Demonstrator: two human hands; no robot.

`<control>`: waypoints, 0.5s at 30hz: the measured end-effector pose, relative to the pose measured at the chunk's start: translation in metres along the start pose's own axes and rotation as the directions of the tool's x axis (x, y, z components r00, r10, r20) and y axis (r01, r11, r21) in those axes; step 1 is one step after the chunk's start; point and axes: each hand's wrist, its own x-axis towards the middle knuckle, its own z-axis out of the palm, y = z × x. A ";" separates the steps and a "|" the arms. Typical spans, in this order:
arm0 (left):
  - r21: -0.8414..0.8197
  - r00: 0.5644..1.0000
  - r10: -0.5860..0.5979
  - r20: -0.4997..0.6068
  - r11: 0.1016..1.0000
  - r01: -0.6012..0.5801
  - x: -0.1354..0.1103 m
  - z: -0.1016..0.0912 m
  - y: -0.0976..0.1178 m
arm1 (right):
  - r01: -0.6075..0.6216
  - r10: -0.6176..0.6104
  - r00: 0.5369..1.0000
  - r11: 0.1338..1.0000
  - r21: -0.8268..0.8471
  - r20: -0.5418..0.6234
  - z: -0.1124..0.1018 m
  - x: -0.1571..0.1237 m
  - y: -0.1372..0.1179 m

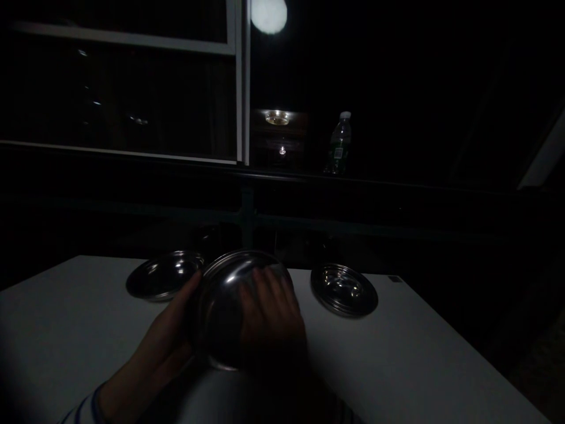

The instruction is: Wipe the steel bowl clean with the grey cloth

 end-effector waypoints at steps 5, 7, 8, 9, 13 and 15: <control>0.001 0.998 -0.007 -0.055 1.000 0.007 -0.002 -0.002 -0.005 | 0.177 -0.190 0.979 0.971 0.158 0.070 0.005 -0.007 -0.022; 0.014 0.998 -0.056 -0.009 0.998 0.056 -0.003 -0.003 -0.011 | 0.145 -0.154 0.987 0.976 0.160 0.047 0.004 -0.004 -0.011; 0.024 0.996 -0.080 0.025 0.997 0.080 -0.003 -0.003 -0.014 | 0.093 -0.099 0.995 0.984 0.155 0.030 0.003 -0.002 -0.005; 0.038 0.994 -0.094 0.052 0.995 0.092 -0.003 -0.003 -0.017 | 0.034 -0.038 0.999 0.988 0.148 0.021 0.003 -0.001 0.000; 0.052 0.999 -0.025 0.041 0.998 0.022 -0.004 -0.005 -0.021 | -0.028 0.030 0.999 0.990 0.141 -0.015 0.009 -0.004 -0.008; 0.058 1.000 0.001 0.019 0.998 -0.002 -0.005 -0.007 -0.020 | 0.105 -0.104 0.994 0.979 0.176 -0.014 0.013 -0.008 -0.020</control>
